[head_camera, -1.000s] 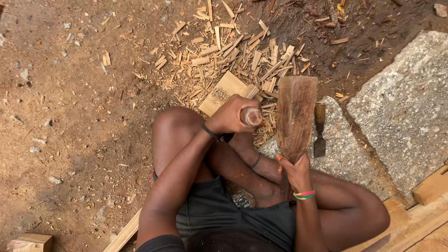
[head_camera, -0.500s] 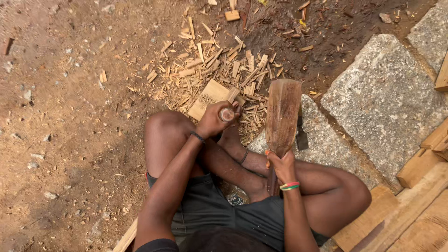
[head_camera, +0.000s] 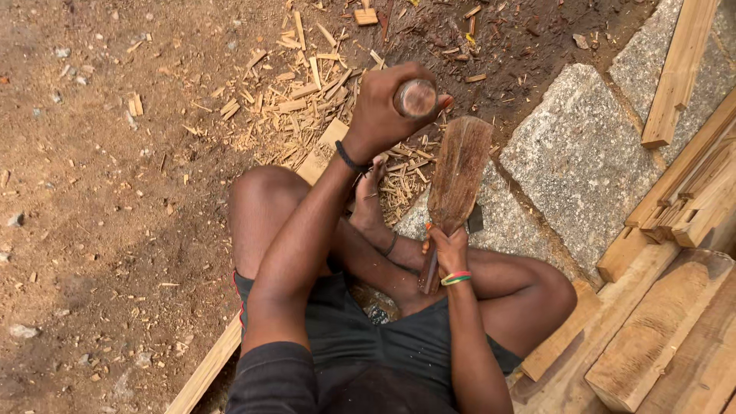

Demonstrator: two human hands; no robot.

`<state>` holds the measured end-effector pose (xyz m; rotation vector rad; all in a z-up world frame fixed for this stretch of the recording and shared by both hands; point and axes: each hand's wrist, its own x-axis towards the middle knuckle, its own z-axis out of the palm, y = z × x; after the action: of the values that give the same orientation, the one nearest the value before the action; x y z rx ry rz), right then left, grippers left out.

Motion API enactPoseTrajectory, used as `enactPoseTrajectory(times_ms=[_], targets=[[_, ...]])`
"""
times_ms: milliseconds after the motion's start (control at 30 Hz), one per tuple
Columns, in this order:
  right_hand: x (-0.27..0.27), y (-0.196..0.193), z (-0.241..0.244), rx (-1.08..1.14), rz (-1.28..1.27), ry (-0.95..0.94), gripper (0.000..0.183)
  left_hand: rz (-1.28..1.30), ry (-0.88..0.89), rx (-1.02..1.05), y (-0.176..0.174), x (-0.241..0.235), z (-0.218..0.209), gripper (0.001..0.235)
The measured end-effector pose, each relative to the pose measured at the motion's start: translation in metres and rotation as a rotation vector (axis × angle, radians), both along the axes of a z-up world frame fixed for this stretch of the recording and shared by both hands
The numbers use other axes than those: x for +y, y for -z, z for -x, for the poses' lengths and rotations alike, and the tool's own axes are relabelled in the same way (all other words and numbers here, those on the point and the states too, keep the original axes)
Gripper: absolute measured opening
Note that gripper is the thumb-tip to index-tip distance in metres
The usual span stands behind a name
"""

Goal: The person sits on the ground and carves a small rectangular piece of wood using a chisel and a wooden mallet. They repeatedly position the chisel and strike it to remove wood shavings, occasionally adjusting the wood piece.

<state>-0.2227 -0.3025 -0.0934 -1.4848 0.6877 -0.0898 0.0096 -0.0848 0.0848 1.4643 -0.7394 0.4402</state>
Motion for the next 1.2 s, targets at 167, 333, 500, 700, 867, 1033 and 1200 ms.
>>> enactPoseTrajectory(times_ms=[167,333,500,700,867,1033,1200], targets=[[0.010,-0.005,0.001,-0.022,0.074,-0.022,0.010,0.041,0.119,0.317,0.058,0.029,0.013,0.027],[0.015,-0.013,-0.002,0.021,0.134,-0.038,0.015,-0.032,-0.030,0.355,0.095,0.023,0.004,0.036],[0.019,-0.019,-0.004,0.033,0.163,-0.033,0.014,0.008,-0.010,0.295,0.095,0.000,0.002,0.040],[0.012,-0.011,-0.001,0.027,0.122,-0.027,0.013,-0.028,0.214,0.290,0.093,0.004,0.016,0.073],[0.005,-0.003,-0.002,0.042,0.141,-0.066,0.008,-0.103,0.534,0.224,0.092,0.010,0.025,0.071],[0.005,-0.007,-0.003,0.079,0.142,-0.055,0.014,-0.448,0.460,0.114,0.071,0.028,0.008,0.060],[0.007,-0.006,-0.005,0.110,0.114,-0.032,0.019,-0.449,0.040,0.313,0.055,0.037,-0.002,0.050]])
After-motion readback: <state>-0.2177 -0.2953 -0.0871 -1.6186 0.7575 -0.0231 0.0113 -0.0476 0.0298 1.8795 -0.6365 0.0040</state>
